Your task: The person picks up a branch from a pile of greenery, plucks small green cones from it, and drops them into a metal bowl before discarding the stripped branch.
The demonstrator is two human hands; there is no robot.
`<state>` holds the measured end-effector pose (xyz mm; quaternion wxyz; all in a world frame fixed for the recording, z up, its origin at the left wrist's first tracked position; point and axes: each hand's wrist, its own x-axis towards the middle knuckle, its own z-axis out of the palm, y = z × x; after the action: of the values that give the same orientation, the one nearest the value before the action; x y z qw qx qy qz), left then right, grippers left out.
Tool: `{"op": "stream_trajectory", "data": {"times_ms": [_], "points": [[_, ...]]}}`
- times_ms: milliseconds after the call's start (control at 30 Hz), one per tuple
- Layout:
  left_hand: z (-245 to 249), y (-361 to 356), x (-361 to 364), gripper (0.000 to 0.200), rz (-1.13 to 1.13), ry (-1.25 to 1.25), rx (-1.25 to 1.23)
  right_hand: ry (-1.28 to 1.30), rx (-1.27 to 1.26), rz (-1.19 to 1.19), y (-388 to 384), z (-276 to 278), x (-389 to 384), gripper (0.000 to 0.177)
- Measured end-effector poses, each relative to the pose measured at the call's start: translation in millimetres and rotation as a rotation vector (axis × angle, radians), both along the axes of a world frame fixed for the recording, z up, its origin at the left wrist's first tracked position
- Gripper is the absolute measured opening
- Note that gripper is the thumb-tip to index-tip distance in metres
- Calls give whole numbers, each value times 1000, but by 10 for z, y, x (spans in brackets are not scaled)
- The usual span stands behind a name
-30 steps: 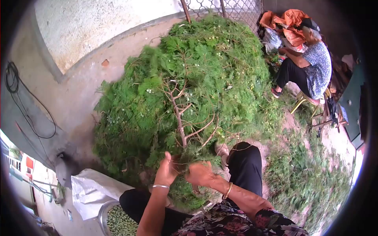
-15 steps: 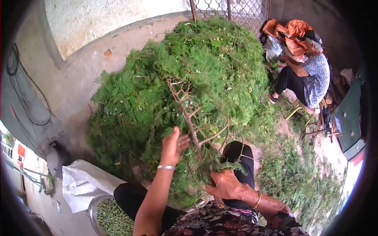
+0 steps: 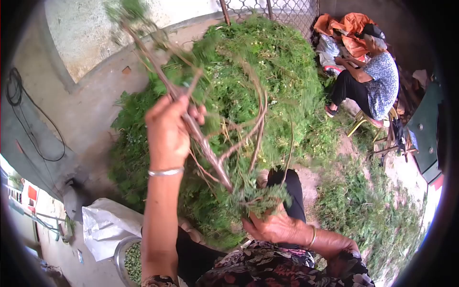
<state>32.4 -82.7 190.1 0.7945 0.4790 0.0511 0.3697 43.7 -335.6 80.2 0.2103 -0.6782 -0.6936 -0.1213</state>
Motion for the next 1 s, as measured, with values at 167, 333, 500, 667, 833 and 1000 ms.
{"op": "stream_trajectory", "data": {"times_ms": [167, 333, 500, 667, 833, 1000], "points": [[591, 161, 57, 12, 49, -209, 140, -217, 161, -137, 122, 583, 306, 27], [11, 303, 428, 13, 104, -197, -230, -27, -87, -198, 16, 886, 745, 21], [-2112, 59, 399, 13, 8, 73, -703, 20, -422, -240, -188, 476, 745, 7], [-2993, -231, 69, 17, -4, 258, -1046, 84, -700, -18, -145, 285, 494, 1], [-2661, -317, -86, 21, -60, 280, -909, 67, -665, -14, -295, 258, 376, 5], [-2610, -598, -291, 32, -274, 433, -833, -77, -547, -57, -505, -76, 230, 7]]}}
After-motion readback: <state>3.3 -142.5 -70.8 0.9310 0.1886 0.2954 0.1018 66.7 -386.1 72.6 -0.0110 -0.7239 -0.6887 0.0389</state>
